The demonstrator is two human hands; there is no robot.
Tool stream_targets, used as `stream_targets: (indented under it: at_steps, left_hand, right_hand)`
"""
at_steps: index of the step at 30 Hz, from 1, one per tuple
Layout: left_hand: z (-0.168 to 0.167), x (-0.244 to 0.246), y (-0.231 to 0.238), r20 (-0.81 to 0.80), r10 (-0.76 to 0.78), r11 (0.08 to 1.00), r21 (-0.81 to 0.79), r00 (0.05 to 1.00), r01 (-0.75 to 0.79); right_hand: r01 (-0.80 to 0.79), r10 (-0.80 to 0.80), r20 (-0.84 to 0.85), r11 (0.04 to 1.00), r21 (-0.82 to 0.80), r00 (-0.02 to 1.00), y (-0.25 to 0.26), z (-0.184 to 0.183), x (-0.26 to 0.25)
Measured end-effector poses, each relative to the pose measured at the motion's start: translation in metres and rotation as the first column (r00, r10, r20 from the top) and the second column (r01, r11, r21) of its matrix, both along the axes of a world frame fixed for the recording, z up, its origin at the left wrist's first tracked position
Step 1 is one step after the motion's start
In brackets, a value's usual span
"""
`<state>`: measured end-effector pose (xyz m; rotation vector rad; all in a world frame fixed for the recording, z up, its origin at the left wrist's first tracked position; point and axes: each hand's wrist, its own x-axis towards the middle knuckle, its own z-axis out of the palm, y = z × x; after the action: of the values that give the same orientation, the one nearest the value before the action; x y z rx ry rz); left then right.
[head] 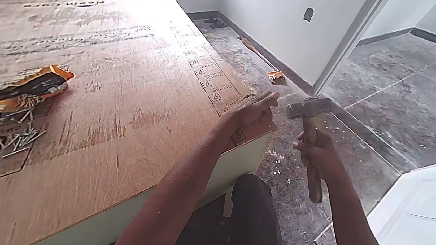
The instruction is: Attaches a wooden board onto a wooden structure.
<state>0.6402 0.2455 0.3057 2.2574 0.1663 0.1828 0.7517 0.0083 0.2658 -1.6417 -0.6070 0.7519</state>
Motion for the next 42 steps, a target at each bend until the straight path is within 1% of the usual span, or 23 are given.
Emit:
stream_targets:
  at_steps: [2,4,6,10,13,15,17,19,20,22,23,24,25,27,29,30,32,33,36,38,42]
  left_hand:
    - [0.001,-0.001,-0.004,0.034,-0.078,0.997,0.013,0.996,0.078]
    - [0.003,-0.003,-0.010,0.031,-0.150,0.988,-0.031,0.988,0.150]
    - [0.004,-0.004,-0.013,0.021,-0.183,0.980,-0.072,0.983,0.184]
    - [0.001,-0.007,-0.012,0.080,-0.235,0.967,-0.079,0.969,0.241]
    - [-0.002,-0.008,-0.013,0.127,-0.212,0.972,-0.071,0.969,0.222]
    - [-0.002,-0.008,-0.016,0.126,-0.181,0.983,-0.020,0.975,0.185]
    - [0.002,-0.009,-0.024,0.078,-0.131,0.986,0.112,0.988,0.122]
    - [0.003,-0.011,-0.029,0.053,-0.109,0.957,0.275,0.993,0.091]
    - [0.003,-0.012,-0.029,0.045,-0.122,0.934,0.344,0.992,0.099]
    - [0.001,-0.010,-0.028,0.076,-0.161,0.886,0.450,0.984,0.110]
    - [-0.002,-0.011,-0.029,0.088,-0.172,0.875,0.472,0.981,0.111]
    - [-0.002,-0.013,-0.032,0.082,-0.153,0.877,0.470,0.985,0.097]
    - [-0.002,-0.017,-0.037,0.067,-0.090,0.886,0.460,0.994,0.050]
    - [0.003,-0.034,-0.051,-0.022,0.127,0.891,0.442,0.992,-0.104]
    - [0.007,-0.052,-0.064,-0.127,0.322,0.842,0.491,0.938,-0.222]
    - [0.004,-0.060,-0.066,-0.126,0.369,0.803,0.543,0.921,-0.247]
    - [-0.003,-0.073,-0.070,-0.094,0.410,0.727,0.634,0.907,-0.263]
    - [-0.004,-0.076,-0.071,-0.092,0.418,0.713,0.650,0.904,-0.264]
    - [-0.003,-0.075,-0.072,-0.097,0.429,0.708,0.653,0.898,-0.267]
    - [-0.001,-0.074,-0.072,-0.106,0.436,0.717,0.641,0.894,-0.274]
    - [0.000,-0.074,-0.073,-0.120,0.444,0.717,0.641,0.888,-0.272]
  right_hand:
    - [0.019,-0.018,-0.074,1.000,0.018,0.997,-0.004,-0.024,-0.007]
    - [0.036,-0.031,-0.139,0.999,0.030,0.990,-0.009,-0.047,-0.016]
    - [0.054,-0.046,-0.195,0.998,0.037,0.980,-0.014,-0.063,-0.025]
    - [0.087,-0.078,-0.227,0.996,0.033,0.971,-0.020,-0.074,-0.032]
    - [0.097,-0.089,-0.214,0.995,0.026,0.973,-0.023,-0.078,-0.033]
    - [0.107,-0.100,-0.225,0.994,0.017,0.969,-0.026,-0.081,-0.037]
    - [0.116,-0.109,-0.247,0.993,0.016,0.963,-0.030,-0.085,-0.041]
    - [0.113,-0.108,-0.273,0.994,0.004,0.956,-0.033,-0.090,-0.046]
    - [0.112,-0.109,-0.276,0.994,-0.003,0.955,-0.034,-0.093,-0.048]
    - [0.112,-0.114,-0.265,0.993,-0.022,0.958,-0.036,-0.096,-0.047]
    - [0.121,-0.124,-0.253,0.992,-0.028,0.959,-0.037,-0.096,-0.046]
    - [0.133,-0.135,-0.238,0.991,-0.027,0.962,-0.036,-0.095,-0.044]
    - [0.145,-0.145,-0.221,0.989,-0.017,0.964,-0.035,-0.092,-0.042]
    - [0.145,-0.137,-0.180,0.989,0.035,0.974,-0.030,-0.084,-0.036]
    - [0.112,-0.098,-0.108,0.984,0.136,0.989,-0.021,-0.075,-0.024]
    - [0.066,-0.057,-0.056,0.983,0.171,0.997,-0.016,-0.070,-0.014]
    - [-0.034,0.030,0.028,0.985,0.167,0.999,-0.007,-0.057,0.005]
    - [-0.054,0.046,0.055,0.989,0.139,0.997,0.000,-0.051,0.012]
    - [-0.030,0.021,0.099,0.996,0.088,0.995,0.022,-0.042,0.018]
    - [-0.034,0.028,0.070,0.996,0.088,0.997,0.034,-0.041,0.014]
    - [-0.149,0.148,0.040,0.988,0.036,0.988,0.042,-0.040,0.011]
